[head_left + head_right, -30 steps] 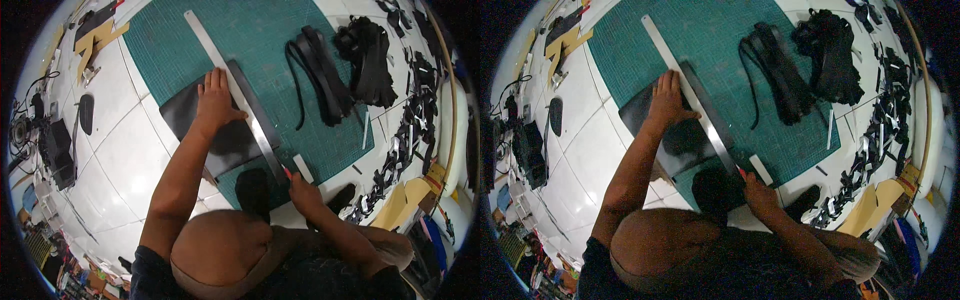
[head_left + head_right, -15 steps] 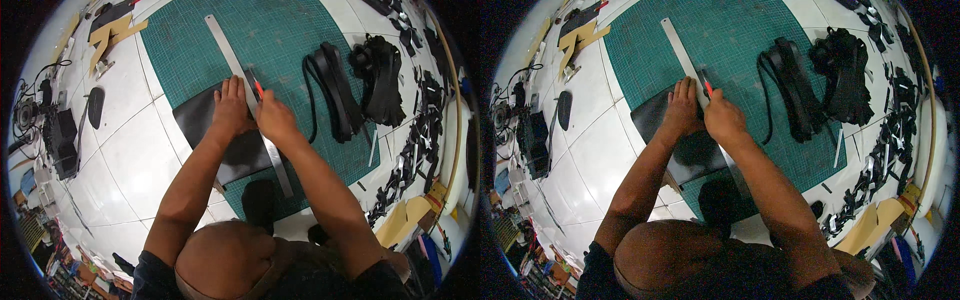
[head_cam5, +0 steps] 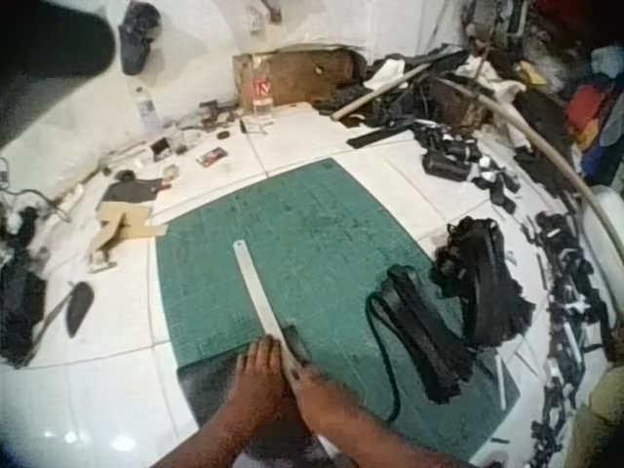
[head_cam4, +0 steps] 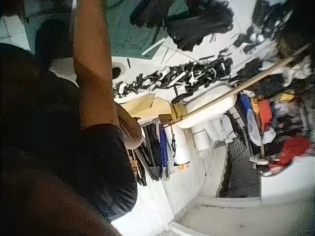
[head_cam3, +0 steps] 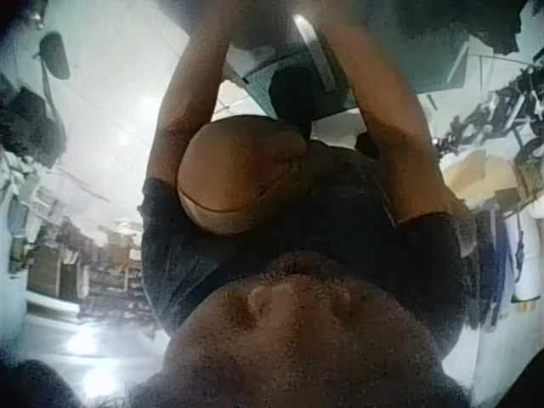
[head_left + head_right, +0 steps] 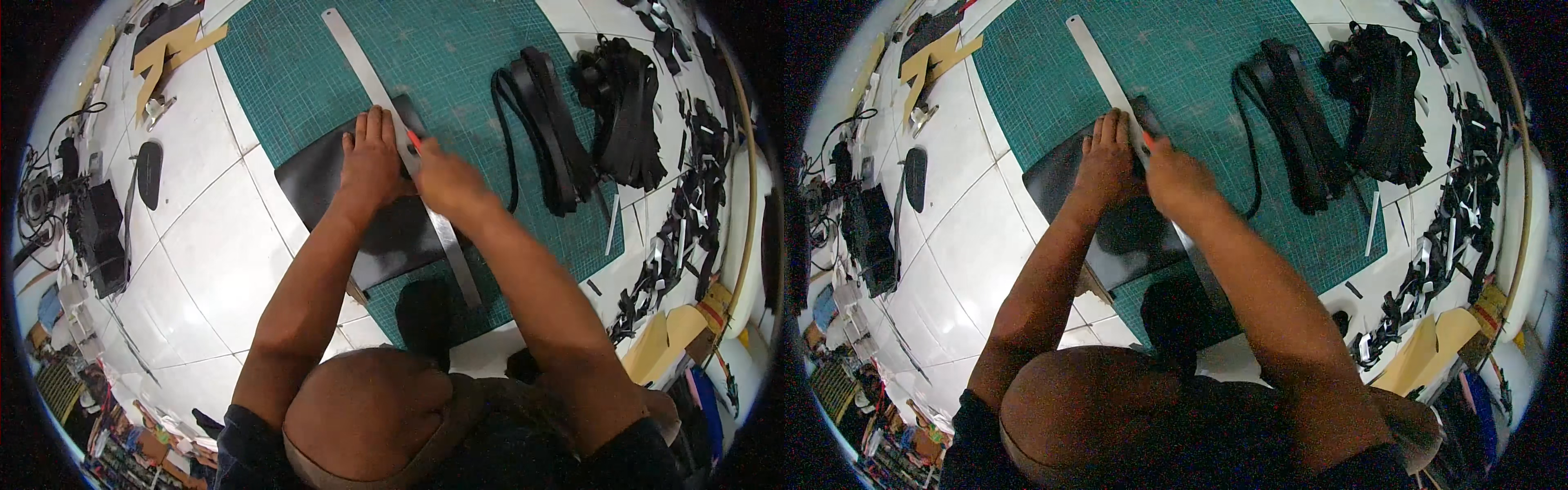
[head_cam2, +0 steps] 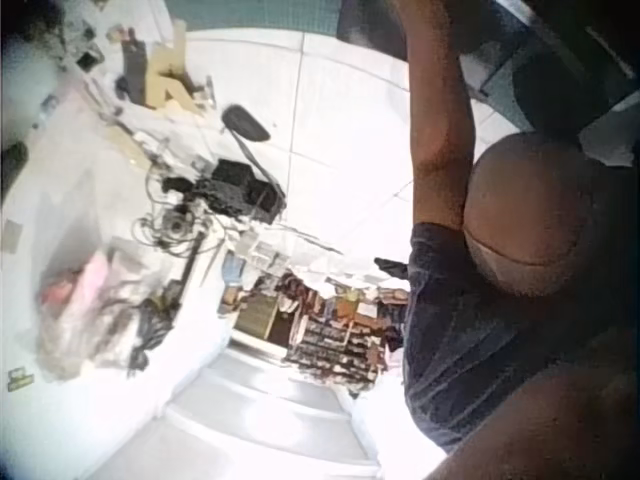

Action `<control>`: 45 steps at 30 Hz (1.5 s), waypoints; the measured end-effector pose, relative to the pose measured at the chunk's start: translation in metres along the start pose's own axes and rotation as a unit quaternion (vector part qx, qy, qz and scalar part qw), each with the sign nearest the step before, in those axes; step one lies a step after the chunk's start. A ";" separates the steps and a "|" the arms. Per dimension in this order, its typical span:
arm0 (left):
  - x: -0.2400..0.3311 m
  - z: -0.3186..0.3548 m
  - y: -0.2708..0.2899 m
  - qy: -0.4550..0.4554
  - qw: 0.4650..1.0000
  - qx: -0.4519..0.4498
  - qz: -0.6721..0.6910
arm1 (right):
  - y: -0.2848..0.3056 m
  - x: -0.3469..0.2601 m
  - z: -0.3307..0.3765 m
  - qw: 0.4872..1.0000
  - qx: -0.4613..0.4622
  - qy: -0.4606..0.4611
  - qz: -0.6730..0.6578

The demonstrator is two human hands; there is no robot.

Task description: The person aligns a metal ruler along a piece of black material on a cutting mat and repeatedly cuts strips off using a utility knife.

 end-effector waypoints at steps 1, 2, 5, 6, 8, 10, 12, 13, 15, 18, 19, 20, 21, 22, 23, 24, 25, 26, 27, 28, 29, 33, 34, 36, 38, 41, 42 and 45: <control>-0.008 0.000 -0.001 0.013 1.000 -0.014 -0.021 | -0.009 -0.002 0.015 0.999 -0.029 -0.014 0.011; -0.011 0.001 0.001 0.016 0.999 -0.016 -0.022 | -0.015 0.000 0.041 0.997 -0.057 -0.033 0.027; -0.008 0.006 0.007 0.013 1.000 0.010 0.020 | -0.035 0.025 0.117 0.993 -0.094 -0.063 -0.017; -0.009 0.004 0.007 0.010 1.000 0.013 0.020 | -0.041 0.030 0.142 0.991 -0.106 -0.074 -0.024; -0.008 0.004 0.004 0.005 1.000 0.013 0.020 | -0.063 0.059 0.193 0.987 -0.117 -0.104 -0.018; -0.005 0.004 0.007 -0.008 0.999 0.038 0.028 | -0.074 0.076 0.240 0.970 -0.188 -0.154 0.018; -0.009 0.006 0.009 -0.002 1.000 0.027 0.016 | -0.066 0.075 0.261 0.967 -0.210 -0.141 0.018; -0.010 0.006 0.007 0.005 1.000 0.014 0.007 | -0.062 0.072 0.265 0.963 -0.234 -0.129 0.020; -0.009 0.004 0.007 0.010 1.000 0.007 0.003 | -0.036 0.060 0.240 0.979 -0.168 -0.115 0.019; -0.013 0.004 0.008 0.015 1.000 0.002 -0.002 | -0.003 0.034 0.169 0.999 -0.019 -0.036 -0.006; -0.014 0.004 0.006 0.013 1.000 0.000 -0.002 | -0.003 0.031 0.141 1.000 0.022 -0.005 -0.011; -0.005 0.002 0.003 0.007 1.000 0.005 0.007 | 0.003 0.033 0.118 0.998 0.065 0.017 -0.005; -0.004 0.002 0.001 0.007 1.000 -0.002 0.013 | 0.003 0.028 0.092 0.996 0.081 0.022 -0.006; 0.001 0.001 -0.003 0.004 1.000 -0.011 0.024 | 0.006 0.024 0.071 0.995 0.096 0.022 -0.003; -0.004 0.001 -0.004 0.008 1.000 -0.011 0.019 | 0.004 0.013 0.051 0.995 0.096 0.029 -0.003; -0.008 0.001 -0.003 0.005 1.000 -0.004 0.008 | 0.003 0.001 0.033 0.995 0.095 0.035 -0.003; -0.010 0.001 -0.004 -0.001 1.000 0.002 -0.001 | -0.001 -0.005 0.020 0.995 0.094 0.034 -0.005; -0.013 0.000 -0.007 -0.001 1.000 0.000 -0.001 | -0.001 -0.011 0.009 0.994 0.104 0.040 0.000; -0.015 -0.002 -0.007 -0.001 1.000 0.020 -0.005 | -0.001 -0.017 0.001 0.992 0.114 0.048 0.005; -0.018 -0.004 -0.008 -0.002 0.999 0.040 -0.009 | -0.002 -0.020 -0.005 0.992 0.114 0.049 0.005; -0.019 -0.005 -0.012 -0.001 0.999 0.040 -0.009 | -0.003 -0.019 -0.008 0.993 0.112 0.033 0.008; -0.013 0.002 -0.001 -0.014 0.997 0.070 0.019 | -0.007 -0.016 -0.018 0.996 0.079 0.031 0.006; -0.010 0.003 0.001 -0.018 0.998 0.048 0.030 | -0.006 -0.015 -0.019 0.996 0.079 0.029 0.006; -0.008 0.004 0.000 -0.020 0.998 0.054 0.025 | -0.006 -0.010 -0.019 0.999 0.044 -0.005 0.022; -0.005 0.004 0.002 -0.023 0.998 0.060 0.021 | 0.003 -0.011 -0.021 0.999 0.034 -0.005 0.010; -0.007 0.002 0.003 -0.009 1.000 0.028 -0.002 | -0.008 0.001 0.010 1.000 0.001 -0.017 -0.001; -0.009 0.004 0.003 0.002 1.000 0.014 0.006 | -0.017 0.007 0.028 0.999 -0.026 -0.023 0.000; -0.013 0.007 0.005 0.013 1.000 0.005 0.015 | -0.010 0.016 0.077 0.997 -0.064 -0.042 0.012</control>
Point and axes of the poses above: each hand's wrist, its own z-axis away from the middle knuckle, its own y-axis out of the back of the hand, x = y × z, the point moved 9 cm from there along -z, towards the middle knuckle, and after that the axes turned 13 degrees about y, right-handed, at the moved point
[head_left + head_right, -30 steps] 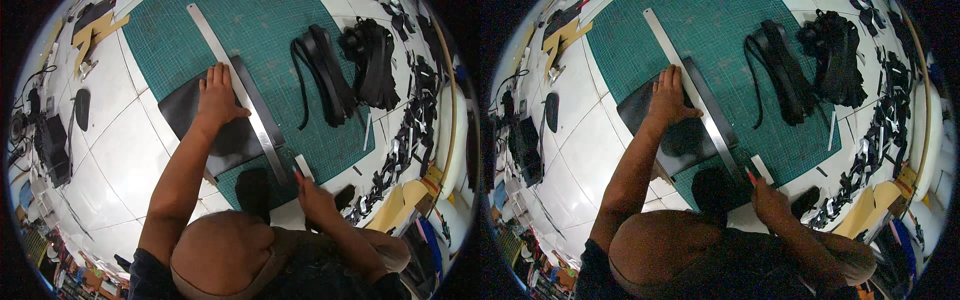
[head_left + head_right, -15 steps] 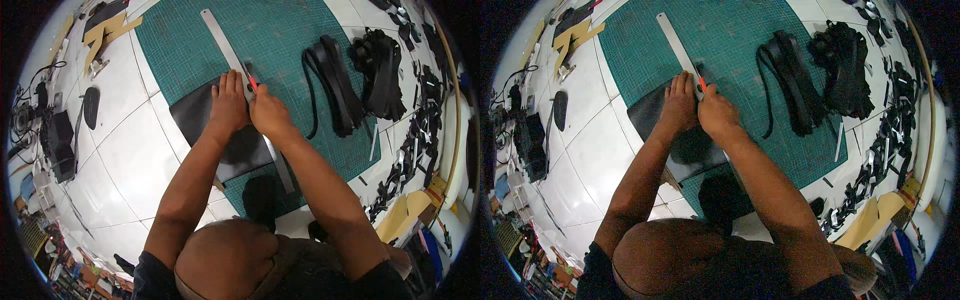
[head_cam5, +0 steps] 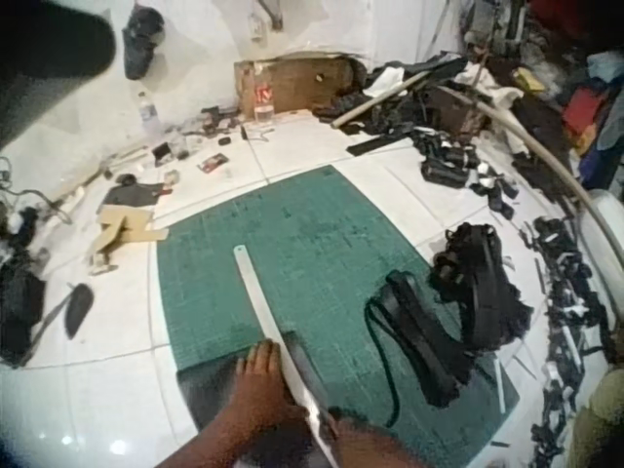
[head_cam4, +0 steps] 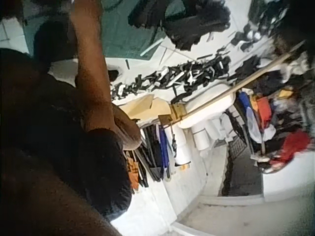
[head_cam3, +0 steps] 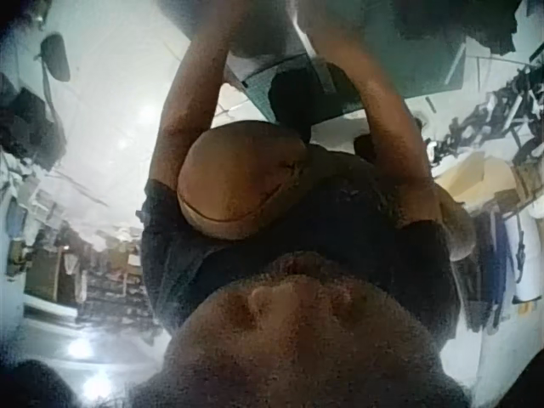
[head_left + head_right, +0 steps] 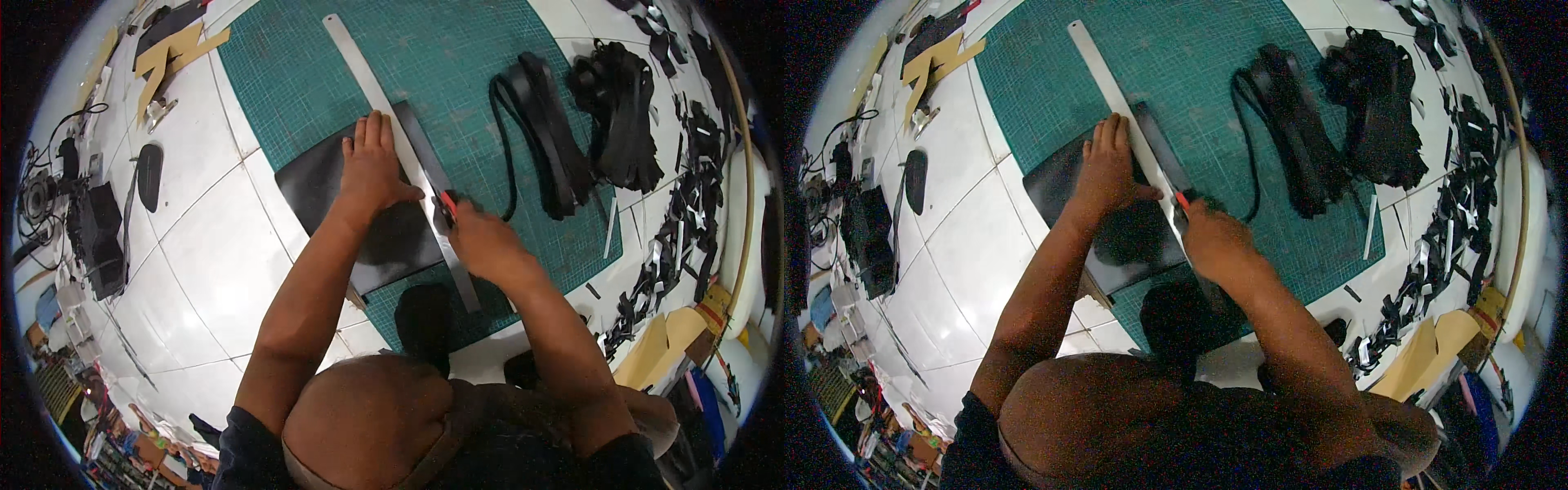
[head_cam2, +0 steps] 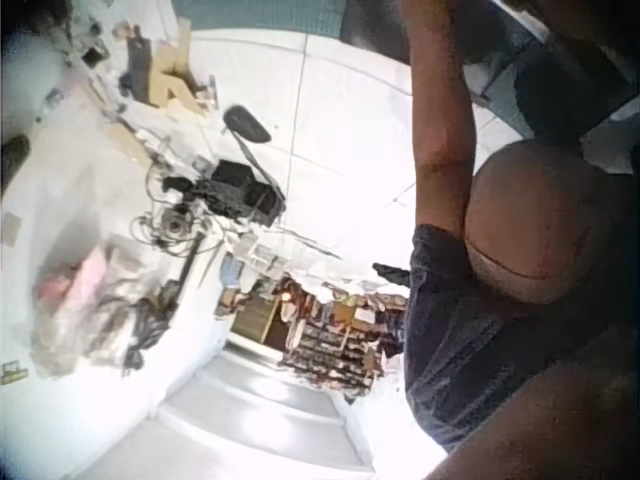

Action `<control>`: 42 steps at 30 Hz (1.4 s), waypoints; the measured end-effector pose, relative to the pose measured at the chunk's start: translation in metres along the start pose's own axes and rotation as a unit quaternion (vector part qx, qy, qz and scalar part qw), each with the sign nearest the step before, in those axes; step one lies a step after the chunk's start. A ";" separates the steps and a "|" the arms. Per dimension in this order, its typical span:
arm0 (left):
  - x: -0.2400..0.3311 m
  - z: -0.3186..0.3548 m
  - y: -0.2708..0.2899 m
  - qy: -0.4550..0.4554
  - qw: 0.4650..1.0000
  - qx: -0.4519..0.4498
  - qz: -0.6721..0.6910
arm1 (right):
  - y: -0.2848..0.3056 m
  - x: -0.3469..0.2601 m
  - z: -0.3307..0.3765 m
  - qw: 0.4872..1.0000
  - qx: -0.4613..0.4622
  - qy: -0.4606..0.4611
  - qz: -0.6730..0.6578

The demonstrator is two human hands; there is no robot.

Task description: The person aligns a metal ruler along a piece of black material on a cutting mat and repeatedly cuts strips off using a utility knife.

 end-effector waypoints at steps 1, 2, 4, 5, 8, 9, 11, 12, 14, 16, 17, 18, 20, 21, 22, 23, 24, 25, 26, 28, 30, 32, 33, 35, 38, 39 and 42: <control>-0.003 -0.001 0.003 0.003 1.000 0.008 -0.003 | 0.009 -0.004 0.008 1.000 0.007 0.006 0.005; -0.006 -0.001 0.004 0.001 1.000 0.010 -0.006 | 0.014 -0.008 0.012 1.000 0.015 0.014 0.008; -0.001 -0.003 0.004 -0.018 0.999 0.019 0.019 | 0.030 -0.003 0.002 0.989 0.131 0.037 -0.052; 0.002 -0.002 0.000 -0.022 0.999 0.018 0.020 | 0.041 0.001 -0.002 0.962 0.242 0.063 -0.110; 0.012 -0.006 -0.004 -0.032 0.999 0.021 0.034 | 0.022 0.014 -0.028 0.942 0.317 0.104 -0.037; 0.013 -0.006 -0.005 -0.025 0.999 0.017 0.036 | 0.015 0.015 -0.032 0.940 0.322 0.103 -0.035; 0.011 -0.004 -0.001 -0.040 0.997 0.037 0.050 | 0.005 0.010 -0.032 0.935 0.333 0.097 -0.076; 0.007 -0.003 0.001 -0.045 0.997 0.039 0.049 | 0.002 0.006 -0.034 0.933 0.338 0.096 -0.076; 0.002 -0.002 0.002 -0.029 0.996 0.042 0.067 | 0.001 0.009 -0.035 0.930 0.335 0.075 -0.131; 0.000 -0.003 0.005 -0.037 0.995 0.048 0.078 | 0.006 0.006 -0.032 0.928 0.342 0.087 -0.122; -0.002 -0.002 0.003 -0.032 0.996 0.042 0.071 | 0.005 0.007 -0.034 0.937 0.316 0.080 -0.127; -0.001 -0.001 0.001 -0.022 0.997 0.036 0.065 | 0.003 0.011 -0.036 0.946 0.287 0.074 -0.132; 0.001 -0.003 0.000 -0.022 0.997 0.041 0.063 | 0.006 0.017 -0.041 0.947 0.285 0.055 -0.139; 0.001 -0.004 0.001 -0.028 0.997 0.045 0.054 | 0.007 0.014 -0.043 0.944 0.291 0.067 -0.137; 0.002 -0.004 0.001 -0.035 0.997 0.048 0.044 | 0.009 0.009 -0.044 0.942 0.297 0.079 -0.136; 0.001 -0.003 0.000 -0.030 0.998 0.047 0.037 | 0.006 0.006 -0.042 0.929 0.324 0.117 -0.134; 0.002 -0.003 0.001 -0.032 0.998 0.048 0.039 | -0.002 0.007 -0.045 0.929 0.326 0.117 -0.132; 0.003 -0.004 0.000 -0.030 0.998 0.038 0.039 | -0.004 0.007 -0.046 0.923 0.348 0.115 -0.116; 0.005 -0.006 -0.002 -0.027 0.999 0.027 0.038 | -0.003 0.010 -0.046 0.916 0.371 0.112 -0.101; 0.001 -0.005 -0.001 -0.026 0.999 0.026 0.033 | 0.002 0.008 -0.043 0.925 0.350 0.101 -0.103; 0.001 -0.005 0.000 -0.026 0.998 0.024 0.051 | -0.001 0.020 -0.048 0.952 0.251 0.063 -0.164; 0.002 -0.007 -0.004 -0.025 0.998 0.020 0.054 | 0.016 0.028 -0.038 0.952 0.236 0.062 -0.185; -0.001 -0.006 -0.005 -0.023 0.998 0.015 0.053 | 0.023 0.030 -0.032 0.951 0.219 0.062 -0.209; 0.003 -0.004 -0.005 -0.023 0.998 0.015 0.058 | 0.055 0.040 -0.010 0.956 0.217 0.083 -0.180; -0.002 -0.002 0.000 -0.016 0.998 0.016 0.050 | 0.108 0.046 0.023 0.945 0.220 0.168 -0.173; -0.004 -0.002 0.000 -0.013 0.999 0.016 0.043 | 0.122 0.051 0.031 0.950 0.209 0.143 -0.183; -0.002 -0.003 -0.001 -0.012 0.999 0.014 0.046 | 0.157 0.078 0.042 0.944 0.223 0.148 -0.194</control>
Point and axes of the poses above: each hand's wrist, its own z-axis away from the middle knuckle, its own y-axis out of the back of the hand, x = y × z, the point moved 9 cm from there along -z, towards the middle knuckle, and after that the axes turned 13 degrees about y, right-handed, at the moved point
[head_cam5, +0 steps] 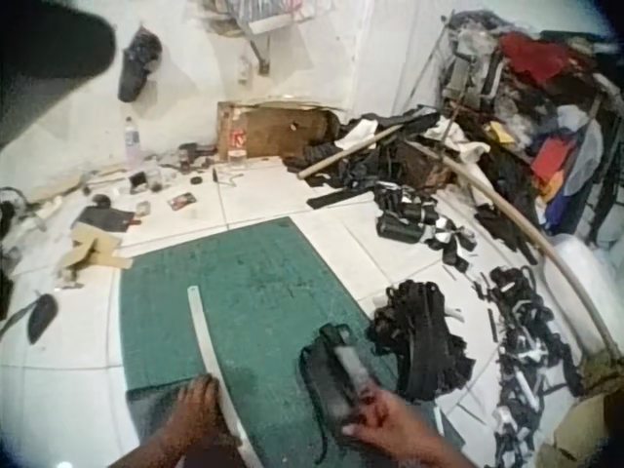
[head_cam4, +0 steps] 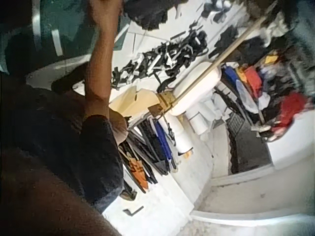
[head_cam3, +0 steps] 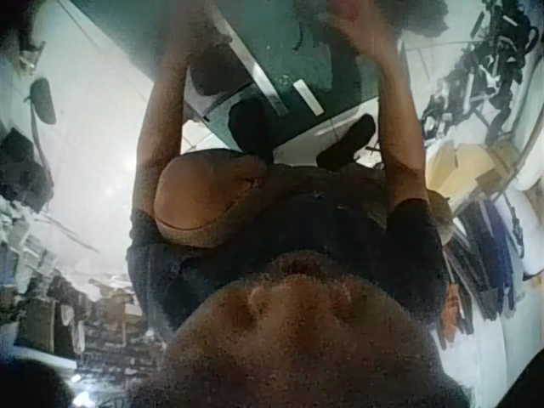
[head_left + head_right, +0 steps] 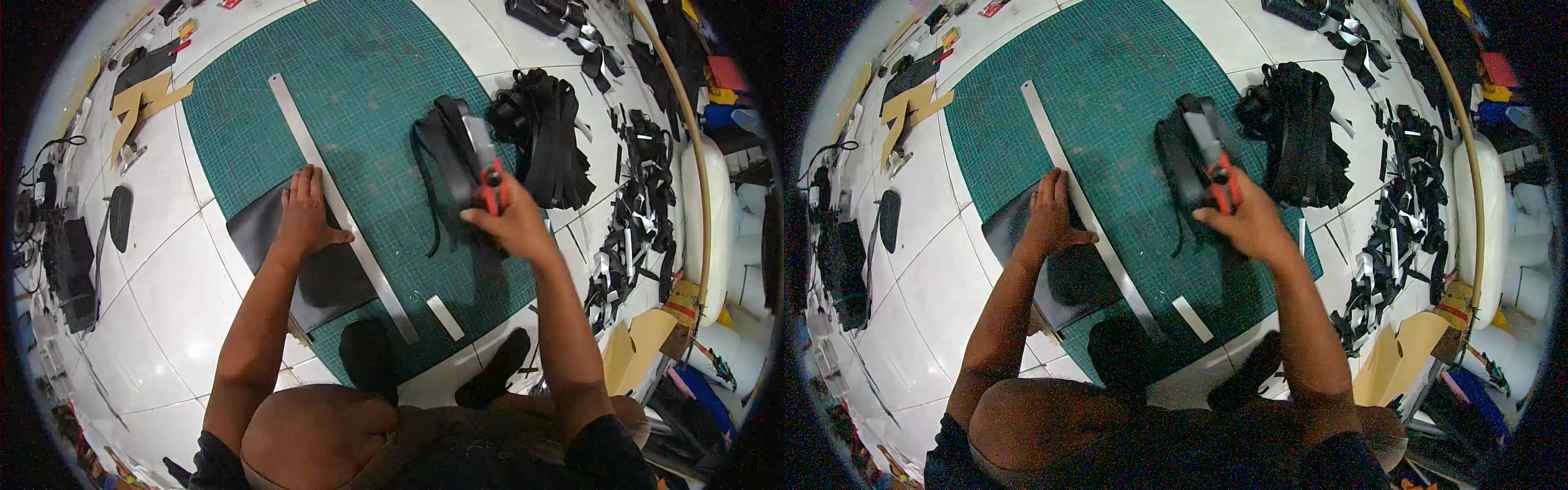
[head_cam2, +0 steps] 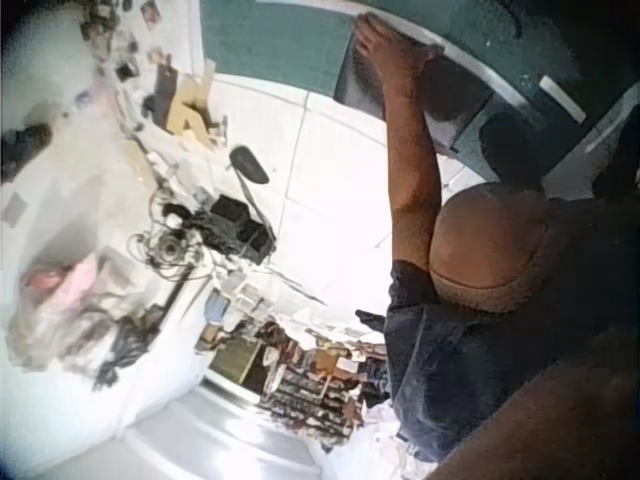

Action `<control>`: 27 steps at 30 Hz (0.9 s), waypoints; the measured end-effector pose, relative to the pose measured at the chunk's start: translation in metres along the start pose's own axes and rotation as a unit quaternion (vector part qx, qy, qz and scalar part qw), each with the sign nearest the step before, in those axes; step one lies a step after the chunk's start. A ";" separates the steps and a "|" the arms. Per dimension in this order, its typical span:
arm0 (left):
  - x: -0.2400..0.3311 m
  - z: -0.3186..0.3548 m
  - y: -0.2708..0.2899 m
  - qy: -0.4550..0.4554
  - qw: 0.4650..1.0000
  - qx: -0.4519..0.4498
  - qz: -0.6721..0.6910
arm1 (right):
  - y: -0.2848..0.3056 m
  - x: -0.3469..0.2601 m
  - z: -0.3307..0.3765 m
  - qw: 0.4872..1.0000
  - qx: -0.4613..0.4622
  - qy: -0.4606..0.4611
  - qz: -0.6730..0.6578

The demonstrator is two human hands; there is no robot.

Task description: The person aligns a metal ruler along a piece of black material on a cutting mat and repeatedly cuts strips off using a utility knife.

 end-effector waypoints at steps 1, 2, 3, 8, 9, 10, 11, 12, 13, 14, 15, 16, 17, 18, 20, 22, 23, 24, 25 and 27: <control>0.001 -0.001 -0.001 -0.002 1.000 0.001 0.003 | 0.012 0.007 -0.004 1.000 0.001 0.001 0.004; 0.002 -0.001 -0.002 -0.006 1.000 0.003 0.010 | 0.026 0.019 -0.009 1.000 0.021 -0.006 0.009; 0.001 -0.001 -0.002 -0.008 1.000 0.005 0.014 | 0.033 0.025 -0.014 0.999 0.041 -0.013 0.012; 0.003 0.004 0.000 -0.024 0.999 0.018 0.031 | 0.031 0.030 -0.002 0.980 0.115 -0.022 0.163; 0.002 0.008 0.005 -0.037 0.999 0.028 0.028 | 0.009 0.024 0.008 0.983 0.105 -0.054 0.144; -0.001 0.009 0.004 -0.037 0.999 0.027 0.026 | -0.020 0.021 0.019 0.987 0.070 -0.071 0.125; -0.005 0.009 0.006 -0.043 0.998 0.037 0.024 | -0.052 0.019 0.030 0.989 0.036 -0.069 0.127; 0.004 0.006 0.002 -0.058 0.997 0.044 0.035 | -0.082 0.040 0.050 0.997 0.015 -0.050 0.054; 0.000 0.007 0.006 -0.057 0.997 0.045 0.027 | -0.115 0.040 0.061 0.998 -0.016 -0.054 0.037; -0.001 0.007 0.005 -0.060 0.997 0.043 0.036 | -0.139 0.040 0.072 0.997 -0.046 -0.060 0.025; 0.002 0.007 0.002 -0.063 0.996 0.040 0.048 | -0.150 0.046 0.081 0.997 -0.044 -0.062 0.025; 0.000 0.008 0.004 -0.059 0.997 0.040 0.041 | -0.165 0.040 0.086 0.997 -0.053 -0.033 0.036; 0.002 0.007 0.008 -0.077 0.995 0.047 0.042 | -0.175 0.035 0.091 0.997 -0.062 -0.002 0.047; 0.002 0.005 0.009 -0.092 0.993 0.053 0.044 | -0.180 0.029 0.093 0.997 -0.066 0.001 0.039; -0.005 0.005 0.008 -0.081 0.995 0.055 0.033 | -0.188 0.026 0.099 0.992 -0.088 -0.052 0.071; -0.002 0.006 0.008 -0.086 0.995 0.035 0.040 | -0.192 0.030 0.106 0.990 -0.104 -0.044 0.087; 0.001 0.006 0.010 -0.096 0.994 0.043 0.020 | -0.194 0.029 0.108 0.988 -0.113 -0.023 0.101; 0.005 0.006 0.012 -0.091 0.995 0.042 0.016 | -0.195 0.027 0.109 0.986 -0.119 -0.004 0.116; 0.007 0.006 0.013 -0.075 0.997 0.023 0.018 | -0.197 0.028 0.111 0.983 -0.137 0.003 0.122; 0.004 0.004 0.013 -0.061 0.998 0.002 0.017 | -0.201 0.024 0.114 0.984 -0.129 0.025 0.124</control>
Point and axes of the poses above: each hand's wrist, its own z-axis away from the middle knuckle, its own y-axis out of the back of the hand, x = y × z, the point moved 9 cm from there along -z, towards the middle knuckle, and after that the axes turned 13 degrees about y, right-handed, at the moved point
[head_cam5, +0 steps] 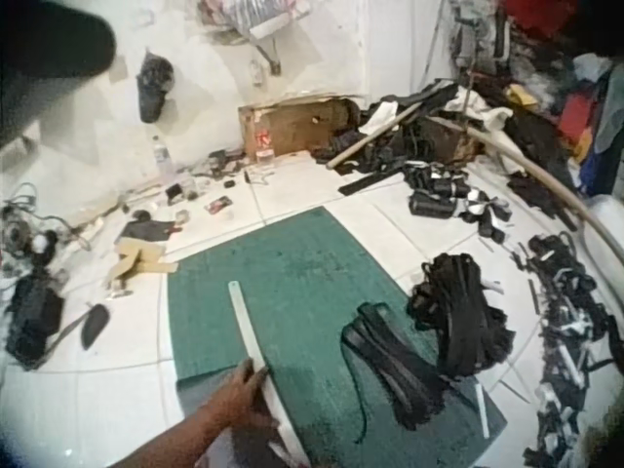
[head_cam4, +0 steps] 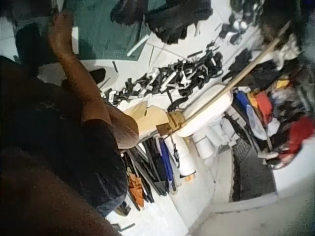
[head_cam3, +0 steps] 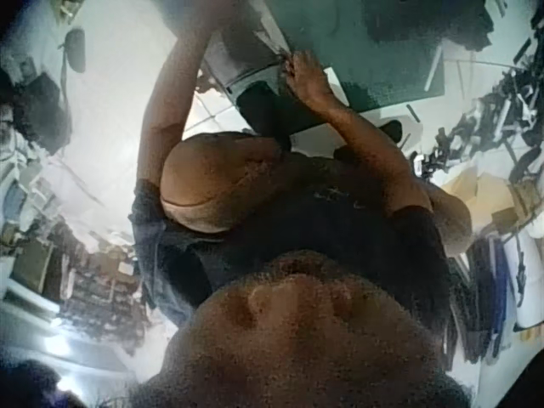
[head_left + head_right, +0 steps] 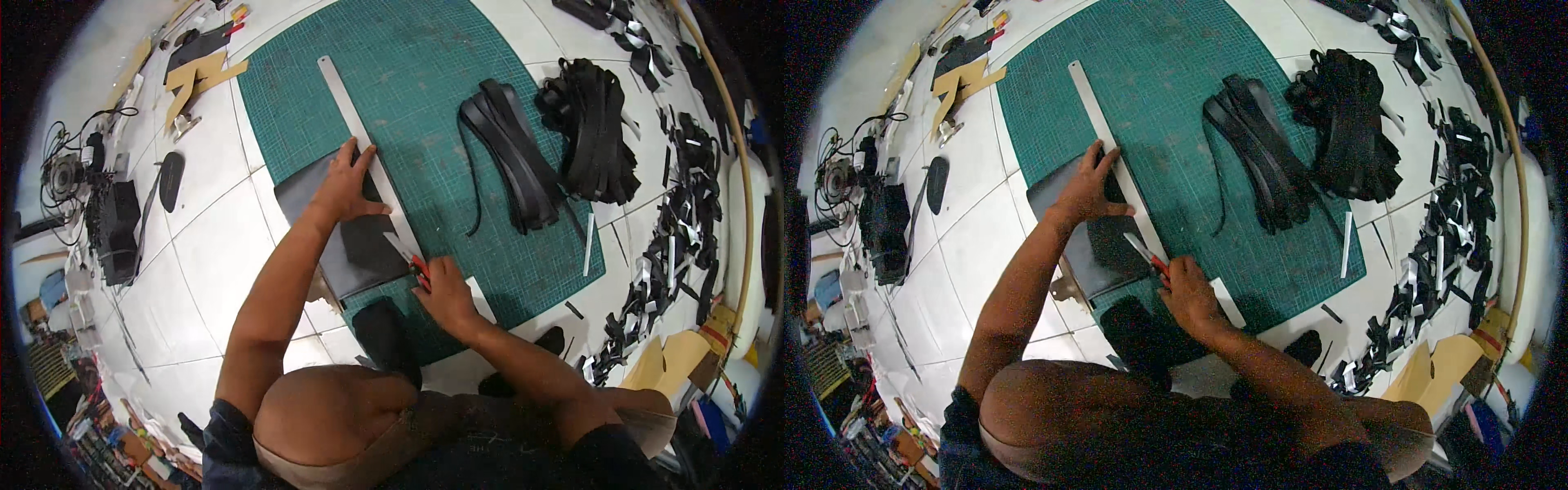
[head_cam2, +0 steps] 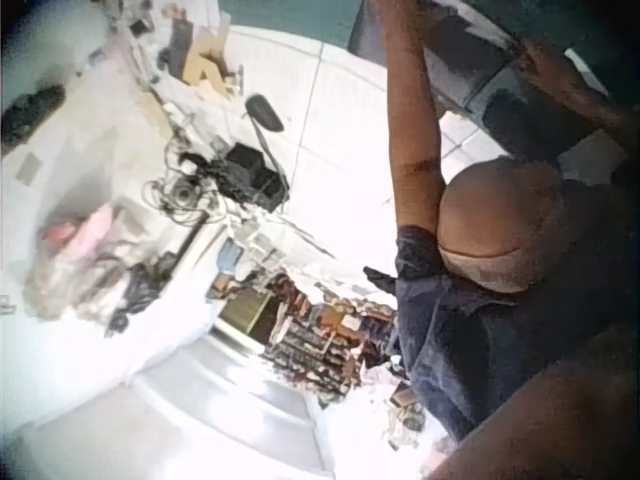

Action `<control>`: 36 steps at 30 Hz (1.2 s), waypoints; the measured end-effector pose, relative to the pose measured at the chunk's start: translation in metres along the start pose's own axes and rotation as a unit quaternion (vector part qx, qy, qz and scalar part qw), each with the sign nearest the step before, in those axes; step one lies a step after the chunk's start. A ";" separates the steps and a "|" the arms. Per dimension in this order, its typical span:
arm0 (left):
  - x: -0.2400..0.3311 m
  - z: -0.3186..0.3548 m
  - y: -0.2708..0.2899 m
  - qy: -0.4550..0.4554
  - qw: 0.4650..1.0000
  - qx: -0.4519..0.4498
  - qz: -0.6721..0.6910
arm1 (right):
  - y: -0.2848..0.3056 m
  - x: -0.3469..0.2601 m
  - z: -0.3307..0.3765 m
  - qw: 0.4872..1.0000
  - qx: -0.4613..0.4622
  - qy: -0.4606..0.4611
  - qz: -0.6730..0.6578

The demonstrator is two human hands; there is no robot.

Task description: The person aligns a metal ruler along a piece of black material on a cutting mat and repeatedly cuts strips off using a utility knife.

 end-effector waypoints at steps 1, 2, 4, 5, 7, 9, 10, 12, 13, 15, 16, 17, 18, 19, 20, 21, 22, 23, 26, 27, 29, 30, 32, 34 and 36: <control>-0.003 0.000 0.001 0.003 1.000 0.002 -0.006 | 0.001 -0.004 -0.001 1.000 0.013 0.018 0.010; -0.007 0.000 -0.001 0.022 1.000 -0.005 0.010 | -0.001 -0.006 -0.001 1.000 0.015 0.022 0.005; -0.005 0.002 -0.004 0.041 0.999 -0.018 0.027 | -0.006 -0.002 0.004 0.999 0.007 -0.016 -0.029; -0.002 0.003 -0.004 0.037 0.999 -0.017 0.018 | -0.010 0.000 0.004 0.999 0.005 -0.018 -0.032; -0.003 0.006 -0.003 0.039 0.999 -0.019 0.009 | -0.013 0.000 0.006 1.000 0.009 0.002 0.010; -0.012 0.003 -0.005 0.049 0.997 -0.040 0.048 | -0.015 -0.001 0.007 1.000 -0.001 -0.005 0.002; -0.016 0.003 -0.006 0.051 0.997 -0.039 0.048 | -0.016 -0.002 0.005 1.000 -0.008 -0.010 -0.002; -0.018 0.005 -0.002 0.021 0.998 -0.012 0.056 | -0.016 -0.003 0.003 1.000 0.002 -0.012 0.008; -0.020 0.007 -0.005 0.022 0.998 -0.011 0.057 | -0.014 -0.003 0.002 1.000 0.013 -0.015 0.018; -0.014 0.012 0.000 -0.010 0.998 0.045 0.035 | -0.010 0.000 0.002 1.000 -0.007 -0.023 -0.005; -0.014 0.013 0.000 -0.012 0.998 0.048 0.038 | -0.009 0.004 0.003 0.999 -0.025 -0.032 -0.031; -0.016 0.013 -0.003 -0.001 0.999 0.043 0.018 | -0.005 0.010 0.005 0.999 -0.024 -0.032 -0.026; -0.016 0.012 -0.008 0.008 0.999 0.034 0.002 | 0.004 0.017 0.012 1.000 -0.007 -0.021 -0.004; -0.017 0.014 -0.007 0.007 0.999 0.033 0.006 | 0.015 0.018 0.016 1.000 0.008 -0.010 0.014; -0.019 0.016 -0.004 0.013 0.999 0.044 0.011 | 0.032 0.016 0.020 0.998 0.036 0.015 0.039; -0.020 0.017 -0.004 0.018 0.998 0.053 0.018 | 0.041 0.022 0.025 0.998 0.034 0.010 0.042; -0.022 0.019 -0.005 0.018 0.998 0.049 0.022 | 0.051 0.029 0.033 0.996 0.031 -0.011 0.078; -0.023 0.021 -0.004 0.011 0.998 0.067 -0.008 | 0.058 0.035 0.041 0.993 0.027 -0.031 0.114; -0.025 0.021 -0.005 0.004 0.996 0.080 -0.030 | 0.054 0.054 0.071 0.991 -0.020 -0.102 0.084; -0.024 0.020 -0.006 0.002 0.997 0.077 -0.020 | 0.050 0.057 0.078 0.990 -0.020 -0.105 0.087; -0.025 0.019 -0.008 -0.002 0.997 0.072 -0.010 | 0.047 0.060 0.086 0.989 0.017 -0.086 0.118; -0.027 0.018 -0.009 -0.002 0.998 0.068 -0.004 | 0.046 0.059 0.083 0.989 0.016 -0.087 0.119; -0.026 0.017 -0.011 -0.004 0.998 0.063 0.001 | 0.050 0.060 0.074 0.989 0.067 -0.124 0.051; -0.028 0.017 -0.010 0.000 0.998 0.058 -0.002 | 0.054 0.051 0.049 0.987 0.092 -0.135 -0.004; -0.028 0.017 -0.009 0.009 0.999 0.051 -0.002 | 0.060 0.048 0.016 0.971 0.152 -0.153 -0.100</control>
Point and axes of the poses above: each hand's wrist, its own z-axis away from the middle knuckle, its own y-axis out of the back of the hand, x = y × z, the point moved 9 cm from there along -z, towards the middle knuckle, and after that the axes turned 13 degrees about y, right-handed, at the moved point
